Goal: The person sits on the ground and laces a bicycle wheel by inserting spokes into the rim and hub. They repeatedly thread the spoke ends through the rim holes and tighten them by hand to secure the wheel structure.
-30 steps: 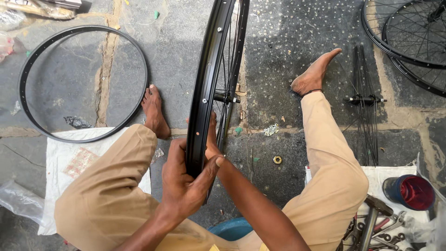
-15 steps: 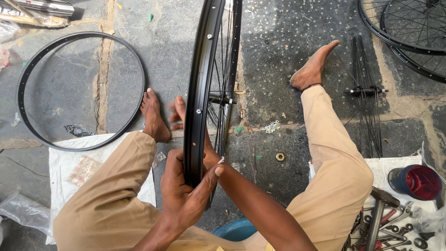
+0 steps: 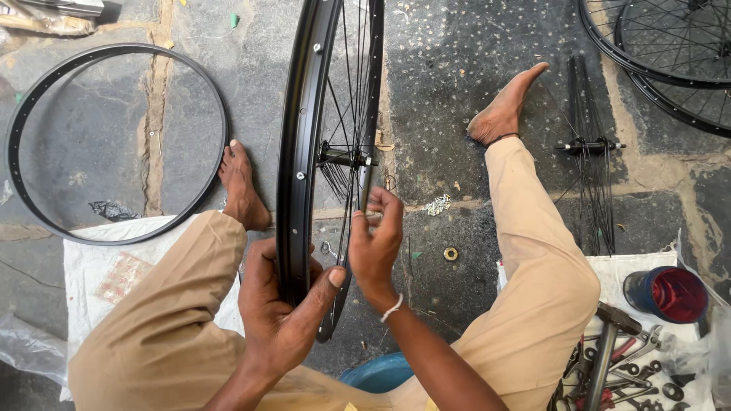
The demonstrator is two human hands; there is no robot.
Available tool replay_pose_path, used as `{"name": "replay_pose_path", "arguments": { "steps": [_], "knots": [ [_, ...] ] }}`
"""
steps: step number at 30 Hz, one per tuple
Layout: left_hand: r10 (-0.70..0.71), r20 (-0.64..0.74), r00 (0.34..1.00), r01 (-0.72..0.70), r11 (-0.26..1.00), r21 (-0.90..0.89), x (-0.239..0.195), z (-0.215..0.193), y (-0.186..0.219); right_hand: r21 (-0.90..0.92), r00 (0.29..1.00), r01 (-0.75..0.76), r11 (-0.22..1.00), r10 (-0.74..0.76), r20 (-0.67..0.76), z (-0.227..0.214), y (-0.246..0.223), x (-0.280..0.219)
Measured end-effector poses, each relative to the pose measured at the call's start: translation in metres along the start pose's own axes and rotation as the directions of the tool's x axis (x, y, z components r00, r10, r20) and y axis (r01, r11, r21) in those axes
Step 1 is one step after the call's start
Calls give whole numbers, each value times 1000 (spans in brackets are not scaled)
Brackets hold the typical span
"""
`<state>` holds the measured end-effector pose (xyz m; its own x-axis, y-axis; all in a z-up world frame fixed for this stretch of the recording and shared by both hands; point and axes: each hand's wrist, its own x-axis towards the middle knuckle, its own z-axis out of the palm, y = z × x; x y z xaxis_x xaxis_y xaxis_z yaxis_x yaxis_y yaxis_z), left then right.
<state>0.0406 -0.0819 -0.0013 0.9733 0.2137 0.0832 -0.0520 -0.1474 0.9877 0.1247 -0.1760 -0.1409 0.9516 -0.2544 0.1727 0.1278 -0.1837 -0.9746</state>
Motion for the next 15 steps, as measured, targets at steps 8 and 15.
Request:
{"name": "replay_pose_path", "arguments": {
  "steps": [8,15],
  "knots": [
    [3,-24,1000,-1,997,82,7,3,7,-215,928,-191,958,248,280,-35,20,4],
    [-46,-36,998,48,997,62,9,8,13,-566,913,33,824,205,352,-23,19,41]
  ]
}}
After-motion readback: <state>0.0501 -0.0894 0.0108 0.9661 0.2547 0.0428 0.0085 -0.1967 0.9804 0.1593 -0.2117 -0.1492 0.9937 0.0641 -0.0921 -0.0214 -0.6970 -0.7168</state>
